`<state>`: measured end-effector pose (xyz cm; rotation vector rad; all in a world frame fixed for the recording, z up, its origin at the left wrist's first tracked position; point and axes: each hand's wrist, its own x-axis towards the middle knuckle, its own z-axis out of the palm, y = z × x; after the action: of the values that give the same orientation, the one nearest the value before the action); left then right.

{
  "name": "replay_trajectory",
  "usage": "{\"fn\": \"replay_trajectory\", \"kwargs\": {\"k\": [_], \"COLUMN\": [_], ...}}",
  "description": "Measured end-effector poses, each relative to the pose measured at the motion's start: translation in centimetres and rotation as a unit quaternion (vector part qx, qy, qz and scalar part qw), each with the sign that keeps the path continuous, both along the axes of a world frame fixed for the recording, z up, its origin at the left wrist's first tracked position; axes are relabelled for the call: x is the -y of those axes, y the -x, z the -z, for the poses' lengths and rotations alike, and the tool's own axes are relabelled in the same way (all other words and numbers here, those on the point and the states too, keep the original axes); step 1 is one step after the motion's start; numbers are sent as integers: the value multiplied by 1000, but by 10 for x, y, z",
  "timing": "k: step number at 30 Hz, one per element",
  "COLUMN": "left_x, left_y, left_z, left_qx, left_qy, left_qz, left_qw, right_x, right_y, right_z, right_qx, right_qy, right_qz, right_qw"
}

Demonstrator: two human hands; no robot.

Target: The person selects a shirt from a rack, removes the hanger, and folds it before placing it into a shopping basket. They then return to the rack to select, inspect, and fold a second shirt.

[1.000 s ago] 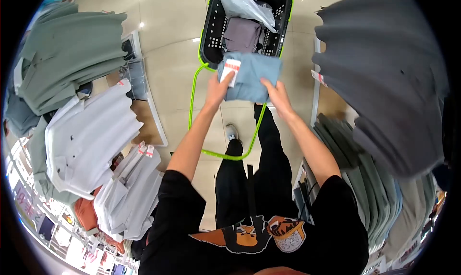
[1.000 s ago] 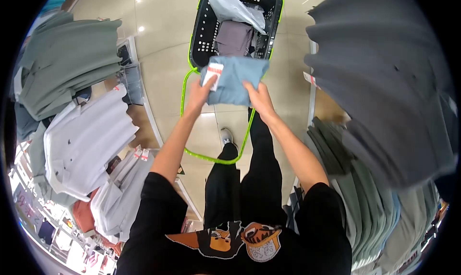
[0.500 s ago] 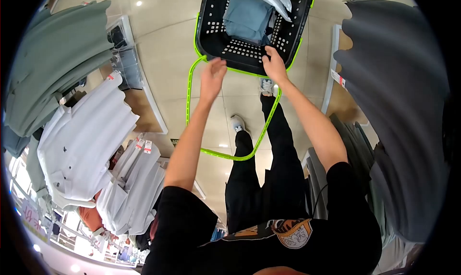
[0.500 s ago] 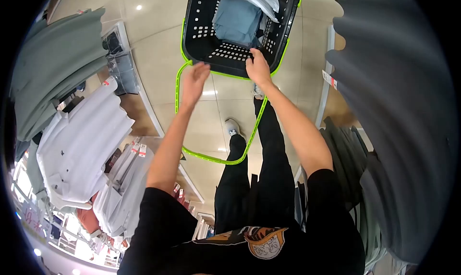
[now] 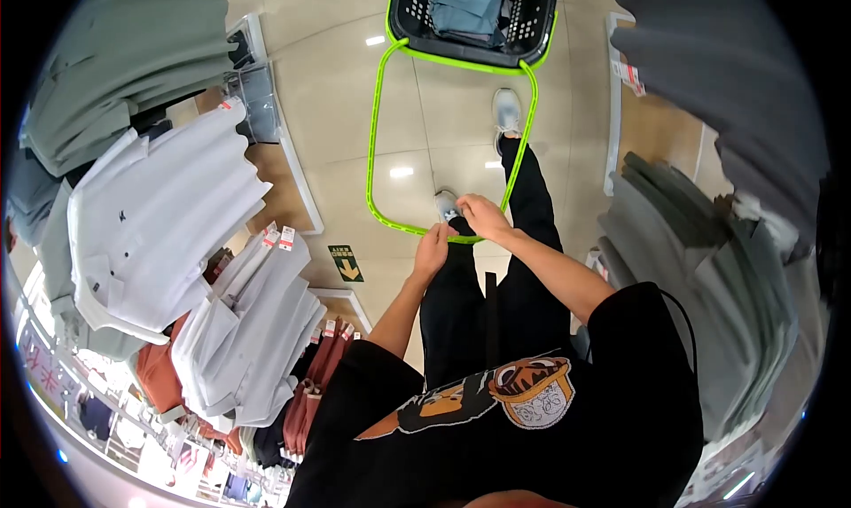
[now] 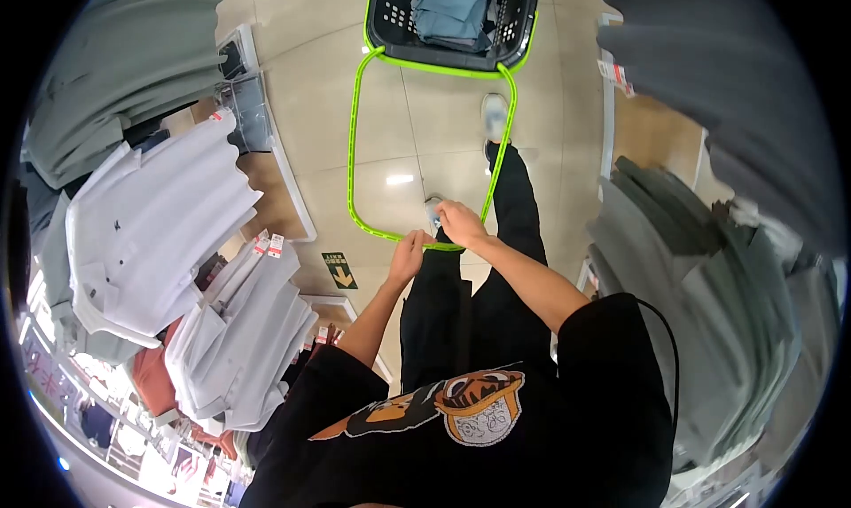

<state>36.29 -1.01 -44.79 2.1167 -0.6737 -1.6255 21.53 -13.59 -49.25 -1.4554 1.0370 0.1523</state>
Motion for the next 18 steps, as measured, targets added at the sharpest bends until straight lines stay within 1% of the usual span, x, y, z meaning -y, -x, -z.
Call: {"fn": "replay_trajectory", "kwargs": {"k": [1,2,3,4,6,7,8,10,11,12,14,15,17,18], "left_x": [-6,-11,-17,-25,-33,-44,-54,-63,-66,-72,-85,-85,-83,-80], "left_y": [-3,-7,-12,-14,-23,-26,-29,-34,-37,-39,-44,-47,-51,-52], "left_z": [-5,-7,-7,-9,-27,-37,-49,-66,-78,-80,-92,-103,-127,-139], "left_qx": [31,27,93,157,164,177,178,181,182,184,192,194,236,239], "left_qy": [33,37,69,101,93,81,83,160,172,178,249,260,276,287], "left_qz": [32,37,94,146,152,163,164,178,179,179,170,172,232,232], "left_qw": [998,998,989,972,970,967,967,954,952,950,934,930,902,898], "right_x": [-21,-43,-59,-70,-96,-104,-117,-133,-138,-135,-132,-130,-129,-125], "right_y": [-4,-4,-3,-4,-1,0,3,19,22,21,24,24,30,32], "right_z": [3,6,8,8,9,2,-4,1,1,-8,-35,-51,-88,-108], "right_qx": [7,12,29,19,-33,-110,-110,-165,-175,-176,-196,-194,-181,-164], "right_qy": [46,88,124,149,237,184,186,247,275,281,260,274,292,301], "right_qz": [-4,-10,-27,-50,-75,-127,-126,-227,-225,-222,-215,-209,-191,-179], "right_qw": [999,996,991,987,968,968,968,927,918,917,921,918,920,922]}}
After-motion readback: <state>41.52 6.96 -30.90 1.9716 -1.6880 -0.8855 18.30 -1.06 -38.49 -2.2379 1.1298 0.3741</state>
